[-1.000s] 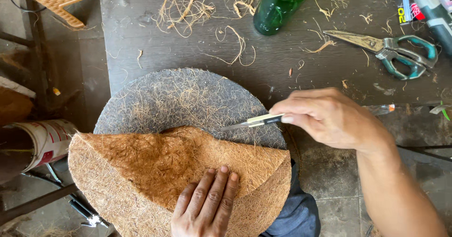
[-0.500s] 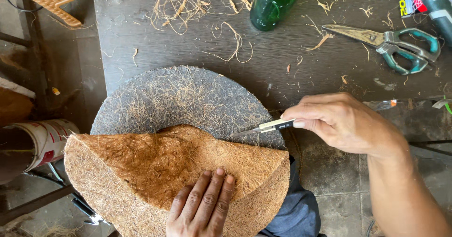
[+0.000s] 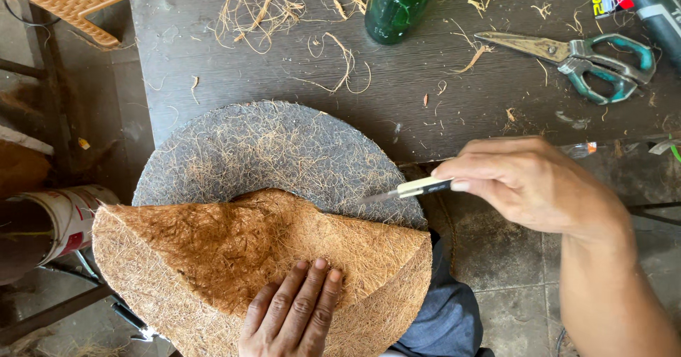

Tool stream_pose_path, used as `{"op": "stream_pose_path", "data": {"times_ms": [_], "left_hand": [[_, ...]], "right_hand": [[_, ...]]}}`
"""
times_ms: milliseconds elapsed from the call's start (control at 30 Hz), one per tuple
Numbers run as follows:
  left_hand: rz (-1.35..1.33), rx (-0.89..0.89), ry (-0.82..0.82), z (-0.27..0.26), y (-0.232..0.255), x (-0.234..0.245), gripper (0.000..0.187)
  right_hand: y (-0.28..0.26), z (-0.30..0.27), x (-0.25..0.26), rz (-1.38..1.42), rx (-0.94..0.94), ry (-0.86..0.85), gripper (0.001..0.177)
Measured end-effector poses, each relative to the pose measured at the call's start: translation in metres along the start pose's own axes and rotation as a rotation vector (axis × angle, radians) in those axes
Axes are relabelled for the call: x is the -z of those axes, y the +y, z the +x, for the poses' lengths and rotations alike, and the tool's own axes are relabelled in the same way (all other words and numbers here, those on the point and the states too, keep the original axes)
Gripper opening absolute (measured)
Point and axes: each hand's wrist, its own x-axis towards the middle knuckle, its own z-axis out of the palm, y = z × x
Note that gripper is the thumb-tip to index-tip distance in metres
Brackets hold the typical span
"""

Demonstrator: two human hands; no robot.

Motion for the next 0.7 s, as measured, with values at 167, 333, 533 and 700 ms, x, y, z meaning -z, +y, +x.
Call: {"op": "stream_pose_path", "data": {"times_ms": [167,333,533,700], "left_hand": [[-0.003,0.005,-0.001,0.0,-0.002,0.002,0.025],[-0.062,0.008,-0.018,-0.001,-0.003,0.002,0.027],[-0.056,0.033,0.005,0.0,-0.004,0.001,0.023],[-0.065,0.021,0.038,-0.002,-0.004,-0.001,0.024]], "right_hand": [[0.01,-0.026,0.004,0.045,-0.142,-0.095,0.028],[0.014,-0.049,0.01,-0.003,-0.362,-0.106,0.023],[0.015,-0.044,0.006,0.015,-0.165,-0.008,0.025],[0.019,-0.067,0.003,0.069,-0.31,-0.006,0.026]]}}
